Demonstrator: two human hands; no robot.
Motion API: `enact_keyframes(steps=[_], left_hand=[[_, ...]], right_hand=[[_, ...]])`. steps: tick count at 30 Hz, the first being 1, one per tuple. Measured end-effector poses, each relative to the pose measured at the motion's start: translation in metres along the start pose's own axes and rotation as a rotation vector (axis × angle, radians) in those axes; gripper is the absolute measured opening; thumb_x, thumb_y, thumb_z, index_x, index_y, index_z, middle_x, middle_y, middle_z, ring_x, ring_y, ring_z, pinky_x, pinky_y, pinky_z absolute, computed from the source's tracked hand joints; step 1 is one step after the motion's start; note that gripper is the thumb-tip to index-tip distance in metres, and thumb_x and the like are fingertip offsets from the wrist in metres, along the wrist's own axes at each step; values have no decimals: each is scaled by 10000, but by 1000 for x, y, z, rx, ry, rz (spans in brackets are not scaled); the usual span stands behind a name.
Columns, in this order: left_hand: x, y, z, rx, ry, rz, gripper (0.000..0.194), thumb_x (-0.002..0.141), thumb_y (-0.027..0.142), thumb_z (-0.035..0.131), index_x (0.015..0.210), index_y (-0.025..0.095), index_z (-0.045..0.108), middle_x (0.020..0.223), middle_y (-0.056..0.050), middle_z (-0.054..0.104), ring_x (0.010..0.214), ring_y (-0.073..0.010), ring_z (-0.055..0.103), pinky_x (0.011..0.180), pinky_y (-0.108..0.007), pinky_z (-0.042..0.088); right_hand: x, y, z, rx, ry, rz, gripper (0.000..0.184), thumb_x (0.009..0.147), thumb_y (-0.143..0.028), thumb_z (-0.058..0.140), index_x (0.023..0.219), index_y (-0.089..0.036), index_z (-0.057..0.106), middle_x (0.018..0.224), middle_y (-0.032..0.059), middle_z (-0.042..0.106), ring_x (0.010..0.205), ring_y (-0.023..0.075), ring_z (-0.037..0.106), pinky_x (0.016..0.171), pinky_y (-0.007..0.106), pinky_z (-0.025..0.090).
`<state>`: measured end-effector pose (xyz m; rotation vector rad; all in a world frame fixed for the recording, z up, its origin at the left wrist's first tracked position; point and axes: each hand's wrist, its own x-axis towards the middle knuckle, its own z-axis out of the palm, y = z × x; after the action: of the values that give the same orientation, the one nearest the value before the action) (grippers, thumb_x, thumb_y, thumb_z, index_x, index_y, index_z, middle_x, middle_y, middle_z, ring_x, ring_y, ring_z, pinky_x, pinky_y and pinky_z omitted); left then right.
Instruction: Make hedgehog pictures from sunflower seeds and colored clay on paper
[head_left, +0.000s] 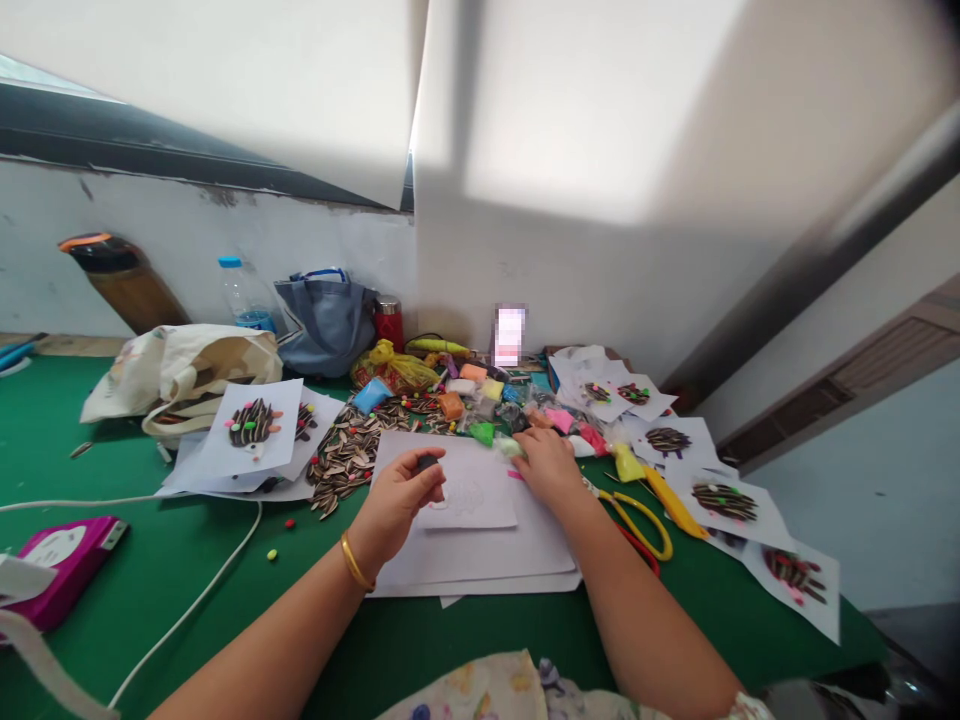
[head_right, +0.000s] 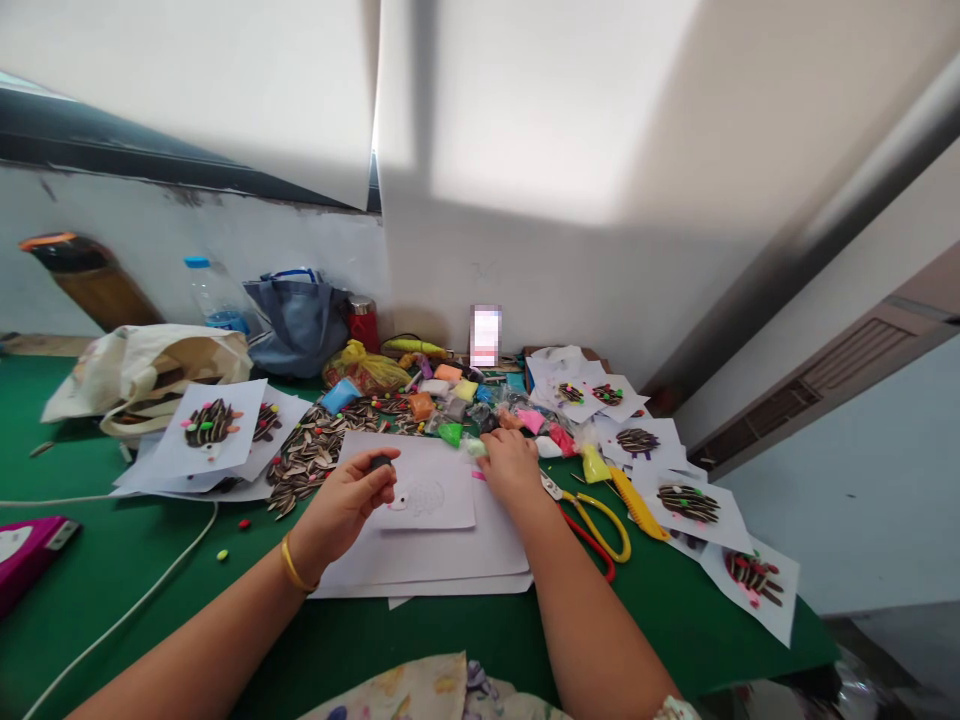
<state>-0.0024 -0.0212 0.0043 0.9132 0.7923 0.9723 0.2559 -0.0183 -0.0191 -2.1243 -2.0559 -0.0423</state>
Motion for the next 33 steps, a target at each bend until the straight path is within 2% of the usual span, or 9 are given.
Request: enact_keyframes(steps=[3, 8, 12, 14, 16, 18, 25, 30, 33], left_hand=[[1, -1, -1, -18, 3, -17, 391, 749, 474, 742, 941, 141, 669, 668, 15, 599, 517, -72, 541, 518, -195, 443], [1, 0, -1, -33, 0, -21, 365, 735, 451, 767, 891, 136, 666, 660, 0, 634, 521, -80, 568, 515, -193, 455], [0, 0, 2, -117, -15, -27, 390, 758, 361, 770, 1079, 174, 653, 956, -69, 723, 790, -147, 690, 773, -279, 548], [0, 0, 3, -177, -36, -43, 434, 783, 329, 750, 1176, 191, 625, 1129, -104, 702, 976, -195, 690, 914, -339, 524], [0, -1, 4, -202, -43, -64, 425, 810, 321, 725, 1201, 194, 619, 1195, -121, 683, 1068, -224, 668, 955, -363, 506], [0, -1, 2, -173, -37, -81, 402, 803, 322, 734, 1168, 183, 638, 1151, -127, 703, 1034, -229, 684, 922, -356, 520], [0, 0, -2, -57, 6, -42, 364, 686, 387, 826, 908, 133, 689, 764, -76, 735, 640, -159, 683, 645, -266, 544], [0, 0, 0, -145, -20, -41, 394, 783, 407, 745, 1082, 159, 678, 1048, -127, 733, 889, -218, 715, 829, -335, 556], [0, -1, -1, -168, -33, -52, 382, 803, 412, 725, 1090, 164, 681, 1098, -135, 721, 940, -230, 708, 869, -353, 548]], right_hand=[[0, 0, 0, 11, 4, -1, 346, 890, -296, 586, 1231, -254, 614, 1237, 81, 618, 1184, 251, 481, 944, 373, 326], [0, 0, -1, 24, 18, -9, 349, 886, -289, 591, 1232, -252, 616, 1242, 74, 620, 1181, 247, 485, 945, 376, 330], [0, 0, 0, 31, 12, -3, 374, 886, -287, 590, 1258, -251, 598, 1261, 82, 615, 1192, 246, 482, 966, 375, 324], [0, 0, 0, 36, 14, -1, 385, 885, -287, 590, 1268, -247, 592, 1266, 87, 613, 1197, 249, 481, 974, 377, 322], [0, 0, 0, 39, 19, -3, 387, 882, -287, 594, 1266, -243, 593, 1263, 86, 614, 1196, 252, 483, 977, 381, 323], [-1, -1, -1, 40, 22, -2, 384, 880, -287, 596, 1262, -245, 595, 1257, 81, 616, 1197, 251, 484, 979, 384, 325], [-1, 1, 1, 48, 15, 2, 373, 881, -278, 594, 1253, -253, 601, 1260, 77, 613, 1193, 245, 484, 979, 375, 329], [-1, 1, 2, 57, 20, -1, 364, 883, -263, 587, 1247, -252, 606, 1252, 74, 620, 1184, 243, 489, 972, 377, 331], [-1, 1, 2, 55, 12, 7, 367, 884, -259, 587, 1250, -250, 605, 1255, 79, 618, 1187, 243, 489, 973, 377, 331]])
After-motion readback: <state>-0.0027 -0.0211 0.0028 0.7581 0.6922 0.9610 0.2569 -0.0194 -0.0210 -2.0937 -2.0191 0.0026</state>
